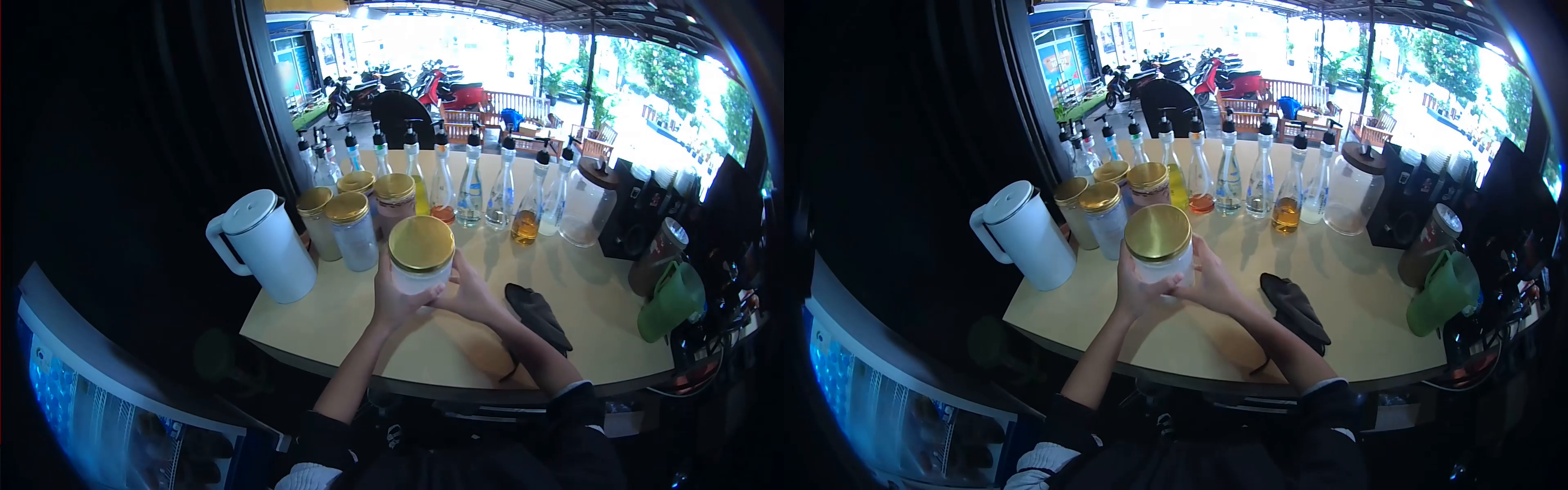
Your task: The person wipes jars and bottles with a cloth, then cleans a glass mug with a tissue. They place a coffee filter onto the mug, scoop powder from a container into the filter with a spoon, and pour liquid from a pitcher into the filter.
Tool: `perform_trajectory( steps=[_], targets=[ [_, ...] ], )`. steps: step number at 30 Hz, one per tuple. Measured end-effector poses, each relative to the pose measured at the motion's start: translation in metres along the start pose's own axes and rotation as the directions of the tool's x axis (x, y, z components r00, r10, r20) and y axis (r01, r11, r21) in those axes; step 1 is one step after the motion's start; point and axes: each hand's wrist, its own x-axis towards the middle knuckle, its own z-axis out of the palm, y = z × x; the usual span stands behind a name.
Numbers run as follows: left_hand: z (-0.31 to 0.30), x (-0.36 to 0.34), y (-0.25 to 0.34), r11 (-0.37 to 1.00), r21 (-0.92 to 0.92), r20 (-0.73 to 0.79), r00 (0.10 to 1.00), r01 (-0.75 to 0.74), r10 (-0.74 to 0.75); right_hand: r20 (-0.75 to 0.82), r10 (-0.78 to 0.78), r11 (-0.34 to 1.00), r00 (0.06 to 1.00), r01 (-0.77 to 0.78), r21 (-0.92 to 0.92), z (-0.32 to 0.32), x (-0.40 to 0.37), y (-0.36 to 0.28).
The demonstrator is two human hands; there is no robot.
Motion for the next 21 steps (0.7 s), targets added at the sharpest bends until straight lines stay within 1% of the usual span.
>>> perform_trajectory(
  steps=[2,3,4,5,6,7,8,9,10,11,12,13,15,16,19,21],
  targets=[
    [-0.015,0.002,-0.007,0.998,-0.060,-0.032,0.999,0.000,-0.002,0.011,0.023,1.000,1.000,-0.023,0.002,0.010,0.020,0.015],
    [-0.028,-0.005,-0.015,0.988,0.150,-0.058,0.998,-0.025,0.034,-0.032,0.046,0.999,0.998,-0.045,0.031,0.017,0.030,0.022],
    [-0.039,-0.010,-0.021,0.989,0.150,-0.059,0.998,-0.020,0.029,-0.077,0.071,0.996,0.995,-0.066,0.060,0.024,0.038,0.032],
    [-0.049,-0.014,-0.027,0.991,0.126,-0.088,0.996,0.035,-0.024,-0.124,0.098,0.995,0.987,-0.101,-0.015,0.028,0.047,0.044],
    [-0.058,-0.020,-0.030,0.991,0.100,-0.116,0.990,0.089,-0.078,-0.124,0.103,0.994,0.987,-0.106,-0.015,0.032,0.056,0.054],
    [-0.069,-0.027,-0.030,0.980,0.136,-0.137,0.982,0.148,-0.129,-0.153,0.082,0.992,0.985,-0.095,-0.082,0.035,0.064,0.060],
    [-0.077,-0.033,-0.030,0.979,0.136,-0.136,0.981,0.155,-0.137,-0.179,0.059,0.985,0.982,-0.087,-0.148,0.039,0.070,0.067],
    [-0.085,-0.038,-0.030,0.971,0.118,-0.159,0.969,0.208,-0.188,-0.200,0.102,0.986,0.975,-0.126,-0.112,0.043,0.075,0.069],
    [-0.091,-0.042,-0.031,0.961,0.100,-0.182,0.954,0.258,-0.238,-0.199,0.109,0.985,0.974,-0.133,-0.110,0.047,0.080,0.076],
    [-0.097,-0.046,-0.033,0.956,0.107,-0.191,0.949,0.273,-0.250,-0.232,0.080,0.987,0.969,-0.110,-0.115,0.053,0.085,0.086],
    [-0.100,-0.049,-0.035,0.955,0.105,-0.190,0.949,0.276,-0.253,-0.264,0.050,0.989,0.963,-0.085,-0.123,0.057,0.088,0.083],
    [-0.104,-0.052,-0.037,0.956,0.107,-0.194,0.948,0.274,-0.251,-0.263,0.051,0.988,0.964,-0.086,-0.125,0.060,0.088,0.080],
    [-0.107,-0.054,-0.039,0.957,0.107,-0.200,0.948,0.271,-0.246,-0.262,0.100,0.990,0.960,-0.122,-0.067,0.066,0.087,0.072],
    [-0.108,-0.054,-0.038,0.955,0.107,-0.200,0.947,0.278,-0.253,-0.260,0.100,0.990,0.960,-0.122,-0.070,0.069,0.090,0.073],
    [-0.106,-0.055,-0.038,0.955,0.093,-0.201,0.945,0.282,-0.260,-0.279,0.066,0.994,0.958,-0.086,-0.059,0.075,0.094,0.082],
    [-0.102,-0.055,-0.040,0.957,0.079,-0.196,0.946,0.278,-0.259,-0.280,0.018,0.996,0.960,-0.042,-0.079,0.075,0.093,0.087]
  ],
)
